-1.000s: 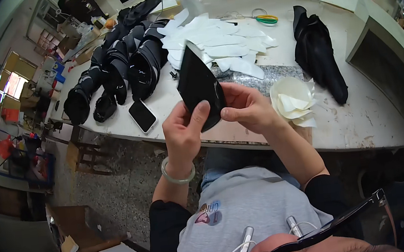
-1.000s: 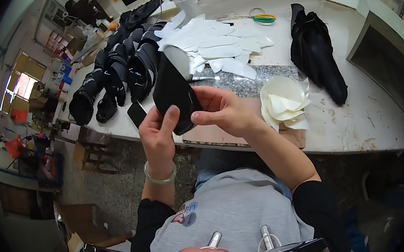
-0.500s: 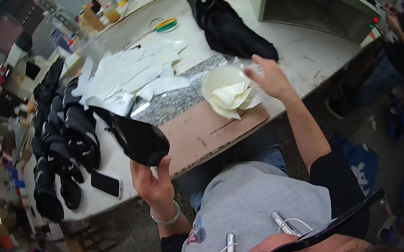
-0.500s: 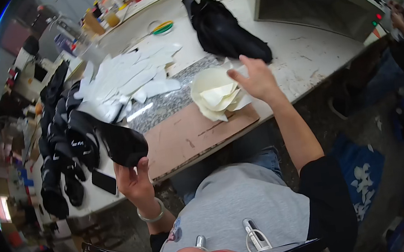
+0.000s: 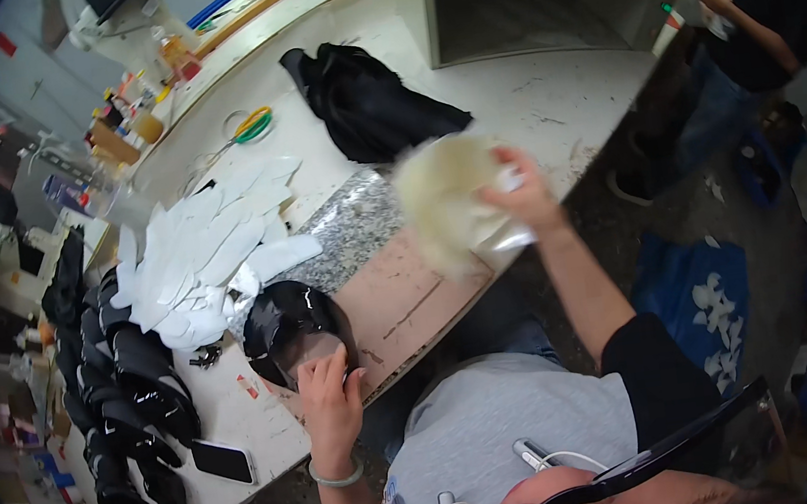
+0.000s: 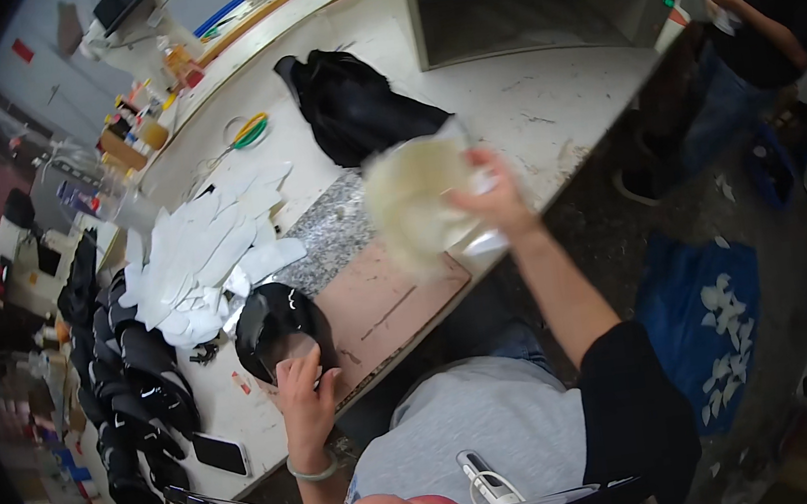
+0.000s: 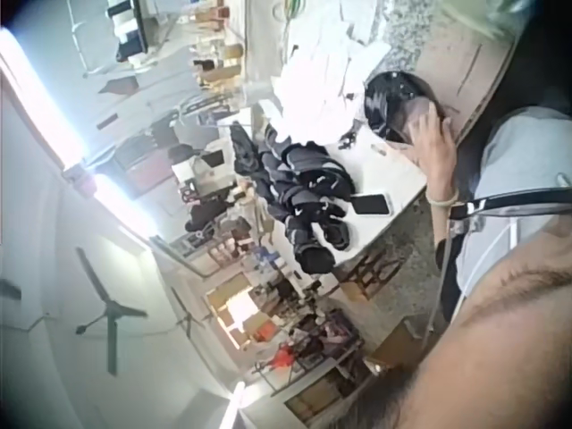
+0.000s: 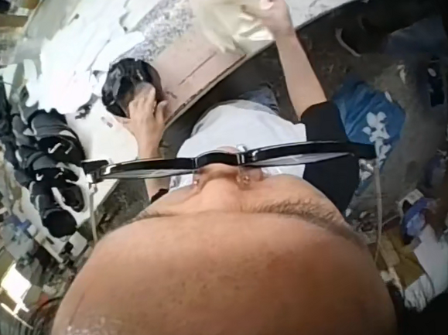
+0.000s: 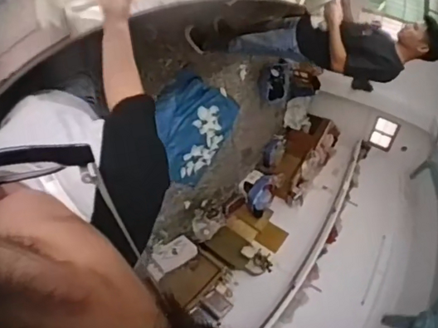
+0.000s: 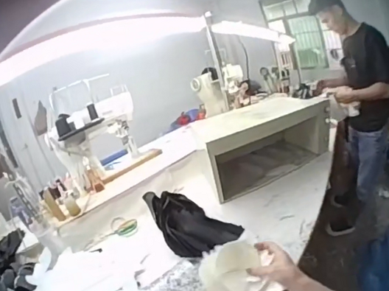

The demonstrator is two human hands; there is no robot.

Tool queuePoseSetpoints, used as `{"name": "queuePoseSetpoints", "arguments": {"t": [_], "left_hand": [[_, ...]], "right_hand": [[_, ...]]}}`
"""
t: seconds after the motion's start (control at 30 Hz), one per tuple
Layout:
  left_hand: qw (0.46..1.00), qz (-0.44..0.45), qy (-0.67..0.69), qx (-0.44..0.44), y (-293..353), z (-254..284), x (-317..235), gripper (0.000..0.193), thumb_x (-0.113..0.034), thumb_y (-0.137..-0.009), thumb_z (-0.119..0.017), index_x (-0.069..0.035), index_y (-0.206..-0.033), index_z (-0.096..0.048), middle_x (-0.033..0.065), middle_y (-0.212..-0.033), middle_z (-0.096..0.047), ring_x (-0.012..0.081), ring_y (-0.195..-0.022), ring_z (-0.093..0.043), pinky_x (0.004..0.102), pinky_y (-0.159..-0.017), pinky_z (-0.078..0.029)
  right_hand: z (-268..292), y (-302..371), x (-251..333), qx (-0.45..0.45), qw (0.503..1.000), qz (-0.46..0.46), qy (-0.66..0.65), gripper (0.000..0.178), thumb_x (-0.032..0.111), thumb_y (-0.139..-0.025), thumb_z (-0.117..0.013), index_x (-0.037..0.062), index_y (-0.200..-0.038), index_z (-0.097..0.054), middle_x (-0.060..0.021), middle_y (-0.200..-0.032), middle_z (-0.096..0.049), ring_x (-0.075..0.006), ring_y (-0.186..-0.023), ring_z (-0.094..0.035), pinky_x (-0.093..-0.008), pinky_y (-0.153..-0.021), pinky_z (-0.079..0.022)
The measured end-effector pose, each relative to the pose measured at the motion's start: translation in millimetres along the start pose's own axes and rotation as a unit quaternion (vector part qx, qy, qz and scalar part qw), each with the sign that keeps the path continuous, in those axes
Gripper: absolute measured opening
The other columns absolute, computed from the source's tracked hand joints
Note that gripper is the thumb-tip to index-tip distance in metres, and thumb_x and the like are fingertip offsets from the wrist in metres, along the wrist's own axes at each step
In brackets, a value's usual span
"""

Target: The person retrieves a heated reinforcement piece from a heating machine, attaches it onto the inside of a shoe upper component by hand, and folds and presses the material around the edges.

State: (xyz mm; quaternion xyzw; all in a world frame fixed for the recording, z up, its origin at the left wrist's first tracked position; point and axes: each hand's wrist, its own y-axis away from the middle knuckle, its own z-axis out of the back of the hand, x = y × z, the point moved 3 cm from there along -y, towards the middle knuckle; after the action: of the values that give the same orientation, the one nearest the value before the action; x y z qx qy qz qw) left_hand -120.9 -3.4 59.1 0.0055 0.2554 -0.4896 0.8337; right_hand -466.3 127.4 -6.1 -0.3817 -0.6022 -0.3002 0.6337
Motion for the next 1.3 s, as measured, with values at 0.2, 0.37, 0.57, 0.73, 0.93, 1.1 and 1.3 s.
{"name": "queuePoseSetpoints", "arguments": {"t": [0.2, 0.37, 0.57, 0.73, 0.93, 1.1, 1.3], "left_hand": [[0.995, 0.068, 0.072, 0.012, 5.0, 0.0, 6.5, 0.028, -0.005, -0.076, -0.067, 0.001, -0.102, -0.06, 0.0131, -0.083, -0.059, 0.0298, -0.077, -0.054, 0.0352, -0.069, -0.044], [0.977, 0.081, 0.185, -0.064, -7.9, 26.1, -5.5, 0.025, 0.005, -0.073, -0.069, 0.005, -0.098, -0.061, 0.0058, -0.071, -0.056, 0.0117, -0.064, -0.053, 0.0227, -0.057, -0.041], [0.683, -0.026, 0.687, -0.248, -27.0, 83.2, -8.6, 0.042, -0.019, -0.091, -0.056, 0.004, -0.124, -0.044, 0.0125, -0.107, -0.055, 0.021, -0.085, -0.056, 0.0276, -0.071, -0.049], [0.335, 0.042, 0.935, -0.11, -44.7, 24.7, 36.8, 0.03, -0.007, -0.093, -0.049, -0.001, -0.122, -0.048, 0.0069, -0.099, -0.044, 0.0137, -0.083, -0.04, 0.0267, -0.072, -0.042], [0.415, 0.322, 0.827, -0.202, -5.4, -60.3, 93.8, 0.022, -0.02, -0.094, -0.05, -0.003, -0.104, -0.06, 0.0074, -0.102, -0.064, 0.0164, -0.095, -0.059, 0.0319, -0.085, -0.047], [0.455, 0.329, 0.809, -0.174, 11.4, -56.0, 105.2, 0.023, -0.02, -0.095, -0.049, -0.002, -0.105, -0.059, 0.0062, -0.103, -0.063, 0.0152, -0.099, -0.056, 0.0315, -0.091, -0.042], [0.581, 0.302, 0.741, -0.149, 14.8, -33.1, 102.3, 0.039, -0.019, -0.095, -0.049, 0.002, -0.128, -0.043, 0.0058, -0.108, -0.058, 0.0125, -0.097, -0.054, 0.0269, -0.082, -0.042]], "right_hand": [[137.1, -70.7, -6.8, -0.093, 0.995, -0.006, -0.047, 0.071, 0.004, -0.075, -0.071, 0.003, -0.133, -0.032, -0.0126, -0.115, -0.049, -0.0204, -0.101, -0.053, -0.0327, -0.085, -0.048], [169.6, -107.8, -31.5, 0.015, 0.848, -0.038, 0.528, 0.074, 0.044, -0.083, -0.059, 0.0049, -0.138, -0.029, -0.027, -0.129, -0.045, -0.0375, -0.111, -0.051, -0.0415, -0.095, -0.04], [83.3, -110.8, 68.1, -0.045, 0.862, 0.247, 0.441, 0.037, 0.031, -0.087, -0.057, 0.0038, -0.111, -0.061, -0.0134, -0.113, -0.061, -0.03, -0.106, -0.057, -0.0382, -0.089, -0.044], [-31.4, -173.4, 18.8, 0.128, 0.901, 0.212, 0.357, 0.025, 0.023, -0.081, -0.063, 0.0032, -0.096, -0.067, -0.0159, -0.089, -0.067, -0.0294, -0.081, -0.064, -0.0352, -0.076, -0.049], [-68.7, -227.0, -45.4, 0.183, 0.954, 0.023, 0.237, 0.029, 0.027, -0.081, -0.067, 0.0035, -0.098, -0.069, -0.0053, -0.088, -0.068, -0.0126, -0.081, -0.061, -0.028, -0.077, -0.047], [-66.8, -230.3, -42.8, 0.241, 0.949, -0.201, 0.036, 0.028, 0.022, -0.082, -0.066, 0.0058, -0.105, -0.065, -0.0028, -0.096, -0.064, -0.0127, -0.086, -0.059, -0.0294, -0.076, -0.045], [-68.7, -223.8, -56.5, 0.315, 0.923, -0.222, -0.016, 0.02, 0.024, -0.088, -0.059, 0.0107, -0.102, -0.063, 0.0021, -0.083, -0.06, -0.0099, -0.074, -0.053, -0.027, -0.067, -0.04]]}}
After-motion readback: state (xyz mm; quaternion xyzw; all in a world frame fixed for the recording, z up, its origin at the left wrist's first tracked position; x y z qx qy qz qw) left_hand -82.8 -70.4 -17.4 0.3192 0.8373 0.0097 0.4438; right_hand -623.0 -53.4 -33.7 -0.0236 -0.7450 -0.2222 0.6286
